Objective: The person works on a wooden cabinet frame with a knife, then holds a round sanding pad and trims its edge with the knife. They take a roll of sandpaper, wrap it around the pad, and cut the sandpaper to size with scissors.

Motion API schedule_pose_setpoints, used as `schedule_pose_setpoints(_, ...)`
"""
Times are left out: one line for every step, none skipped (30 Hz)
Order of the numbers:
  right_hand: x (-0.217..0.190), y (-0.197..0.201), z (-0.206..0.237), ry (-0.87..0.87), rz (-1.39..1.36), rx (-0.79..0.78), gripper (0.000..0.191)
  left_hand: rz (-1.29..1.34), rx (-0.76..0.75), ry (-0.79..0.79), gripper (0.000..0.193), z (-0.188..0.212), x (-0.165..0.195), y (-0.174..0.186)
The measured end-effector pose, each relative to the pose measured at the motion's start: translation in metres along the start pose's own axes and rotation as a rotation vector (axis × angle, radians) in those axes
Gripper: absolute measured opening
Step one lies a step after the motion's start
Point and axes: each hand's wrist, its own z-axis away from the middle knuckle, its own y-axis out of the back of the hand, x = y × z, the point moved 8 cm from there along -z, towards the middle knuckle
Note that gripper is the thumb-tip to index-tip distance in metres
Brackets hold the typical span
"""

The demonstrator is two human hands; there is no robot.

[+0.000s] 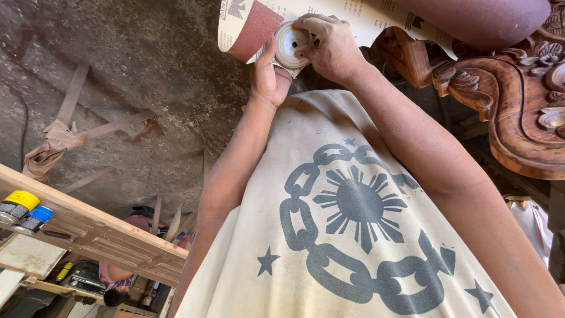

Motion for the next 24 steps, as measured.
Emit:
schedule_pose_setpoints(-0.001, -0.001, 0.000, 0.001, 0.003, 0.002, 0.047, 0.003, -0.009, -0.001, 0.067, 0.000, 0.000, -0.002)
schedule_pose_setpoints(-0.001, -0.002, -0.001, 0.003, 0.015, -0.001, 0.047, -0.003, -0.015, -0.005, 0.067, 0.001, 0.001, -0.003)
schedule_pose_setpoints(-0.002, -0.003, -0.001, 0.004, 0.027, -0.003, 0.048, -0.010, -0.021, -0.009, 0.068, 0.001, 0.002, -0.004)
schedule_pose_setpoints(-0.002, -0.004, -0.001, 0.005, 0.039, -0.006, 0.048, -0.016, -0.027, -0.012, 0.068, 0.001, 0.002, -0.004)
schedule_pose_setpoints(-0.002, -0.004, -0.001, 0.009, 0.046, -0.001, 0.048, -0.019, -0.024, -0.005, 0.068, 0.001, 0.002, -0.003)
schedule_pose_setpoints(-0.001, -0.005, 0.000, 0.013, 0.053, 0.004, 0.048, -0.023, -0.021, 0.002, 0.069, 0.000, 0.000, -0.002)
schedule_pose_setpoints(-0.001, -0.006, 0.001, 0.016, 0.061, 0.009, 0.048, -0.027, -0.018, 0.009, 0.069, 0.000, -0.002, 0.000)
schedule_pose_setpoints(0.000, -0.006, 0.002, 0.019, 0.073, 0.010, 0.049, -0.046, 0.006, 0.011, 0.067, -0.002, -0.004, 0.004)
schedule_pose_setpoints(0.002, -0.007, 0.003, 0.021, 0.084, 0.011, 0.050, -0.066, 0.032, 0.013, 0.064, -0.004, -0.007, 0.009)
schedule_pose_setpoints(0.003, -0.007, 0.004, 0.022, 0.095, 0.013, 0.051, -0.086, 0.057, 0.016, 0.061, -0.005, -0.011, 0.014)
schedule_pose_setpoints(0.006, -0.008, 0.004, 0.005, 0.083, 0.004, 0.051, -0.122, 0.071, -0.021, 0.057, -0.008, -0.012, 0.017)
schedule_pose_setpoints(0.007, -0.009, 0.004, -0.012, 0.070, -0.005, 0.050, -0.159, 0.086, -0.058, 0.053, -0.010, -0.012, 0.021)
schedule_pose_setpoints(0.007, -0.010, 0.003, -0.027, 0.061, -0.013, 0.050, -0.194, 0.097, -0.095, 0.049, -0.012, -0.011, 0.024)
schedule_pose_setpoints(0.005, -0.012, 0.001, -0.027, 0.044, -0.029, 0.050, -0.198, 0.103, -0.153, 0.046, -0.012, -0.006, 0.027)
schedule_pose_setpoints(0.002, -0.011, -0.001, -0.038, 0.041, -0.037, 0.050, -0.198, 0.096, -0.197, 0.043, -0.013, -0.001, 0.026)
schedule_pose_setpoints(-0.003, -0.013, -0.002, -0.060, 0.060, -0.072, 0.049, -0.275, 0.139, -0.150, 0.039, -0.013, 0.000, 0.031)
schedule_pose_setpoints(-0.009, -0.012, -0.005, -0.103, 0.087, -0.088, 0.049, -0.363, 0.160, -0.084, 0.036, -0.012, 0.002, 0.034)
schedule_pose_setpoints(-0.033, 0.001, -0.004, 0.082, 0.178, -0.016, 0.058, -0.176, 0.090, -0.049, 0.038, -0.013, 0.004, 0.027)
schedule_pose_setpoints(-0.029, 0.004, 0.002, -0.146, 0.131, -0.091, 0.063, -0.170, 0.048, -0.052, 0.039, -0.010, 0.011, 0.022)
schedule_pose_setpoints(-0.050, 0.026, 0.010, -0.090, 0.144, 0.023, 0.063, -0.089, 0.060, 0.015, 0.046, -0.010, 0.012, 0.019)
schedule_pose_setpoints(-0.074, 0.048, 0.021, -0.013, 0.148, 0.117, 0.065, -0.126, -0.066, 0.018, 0.050, -0.008, 0.015, 0.004)
schedule_pose_setpoints(-0.083, 0.064, 0.037, -0.104, -0.001, 0.025, 0.061, -0.157, -0.173, 0.000, 0.054, -0.002, 0.021, -0.010)
schedule_pose_setpoints(-0.095, 0.082, 0.060, -0.181, -0.160, -0.074, 0.056, -0.170, -0.153, -0.014, 0.057, 0.002, 0.024, -0.014)
schedule_pose_setpoints(-0.121, 0.108, 0.083, -0.109, -0.172, -0.062, 0.056, -0.183, -0.134, -0.031, 0.061, 0.004, 0.029, -0.019)
